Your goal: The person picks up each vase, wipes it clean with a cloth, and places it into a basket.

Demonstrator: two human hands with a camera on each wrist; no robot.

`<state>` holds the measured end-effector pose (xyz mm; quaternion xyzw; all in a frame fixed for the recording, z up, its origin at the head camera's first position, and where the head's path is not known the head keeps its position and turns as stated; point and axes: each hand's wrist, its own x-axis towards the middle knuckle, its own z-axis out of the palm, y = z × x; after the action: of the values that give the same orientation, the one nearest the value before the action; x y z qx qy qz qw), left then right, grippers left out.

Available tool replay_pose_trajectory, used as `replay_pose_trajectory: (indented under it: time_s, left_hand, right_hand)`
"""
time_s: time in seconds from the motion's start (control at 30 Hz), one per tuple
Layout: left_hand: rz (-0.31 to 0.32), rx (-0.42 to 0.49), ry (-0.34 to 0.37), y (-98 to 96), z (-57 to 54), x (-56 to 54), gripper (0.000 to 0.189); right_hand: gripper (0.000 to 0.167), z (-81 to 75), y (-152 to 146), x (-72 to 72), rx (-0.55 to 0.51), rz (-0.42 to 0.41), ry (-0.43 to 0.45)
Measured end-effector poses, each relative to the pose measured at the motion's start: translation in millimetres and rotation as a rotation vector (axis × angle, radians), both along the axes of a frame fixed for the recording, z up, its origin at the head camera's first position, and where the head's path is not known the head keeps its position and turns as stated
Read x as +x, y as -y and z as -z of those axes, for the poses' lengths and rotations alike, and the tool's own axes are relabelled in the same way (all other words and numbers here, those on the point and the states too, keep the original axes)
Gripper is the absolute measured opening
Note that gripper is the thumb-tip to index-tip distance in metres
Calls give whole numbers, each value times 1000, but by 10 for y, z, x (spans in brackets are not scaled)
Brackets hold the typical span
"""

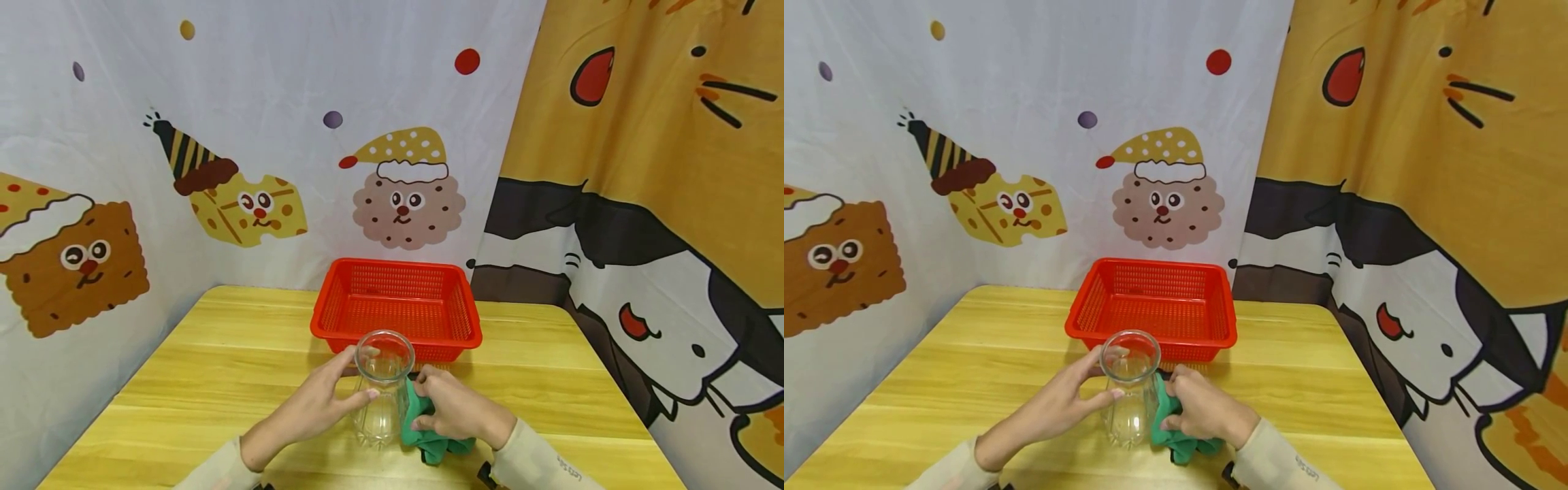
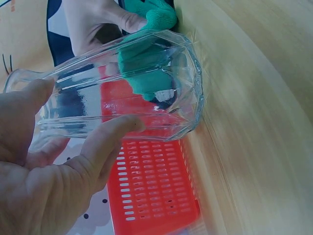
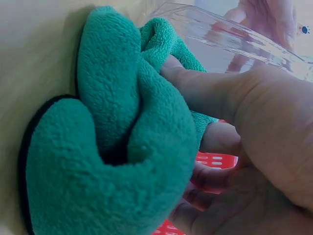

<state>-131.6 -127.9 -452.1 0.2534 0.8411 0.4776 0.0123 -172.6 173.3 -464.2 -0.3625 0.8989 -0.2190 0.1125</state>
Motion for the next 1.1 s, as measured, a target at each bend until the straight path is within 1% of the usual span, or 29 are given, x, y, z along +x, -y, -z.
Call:
replay_pose_trajectory:
  time_s: [0.07, 0.23, 0.43, 0.47, 0.63, 0.7, 0.8, 1.1]
  left_hand:
    - [3, 2, 2, 0, 7, -4, 62]
    - [7, 7, -2, -2, 19, -39, 63]
    - [5, 5, 6, -2, 28, -40, 63]
    - [3, 4, 9, -3, 29, -37, 64]
    - [-3, 0, 9, -9, 31, -27, 64]
    - [-4, -1, 2, -11, 31, -27, 64]
    - [-4, -2, -8, -15, 29, -28, 63]
    - [-5, -3, -1, -19, 36, -20, 62]
  right_hand:
    - [18, 10, 1, 6, -3, -2, -8]
    - [21, 31, -4, -3, -10, -3, -29]
    - [19, 43, -12, -3, -20, -5, -24]
    - [23, 45, -14, -1, -23, -1, -19]
    - [56, 55, -22, 3, -41, 40, 34]
    - [62, 55, -24, -4, -62, 55, 54]
    - [66, 55, -23, -16, -98, 67, 71]
    - [67, 106, -29, -51, -147, 86, 75]
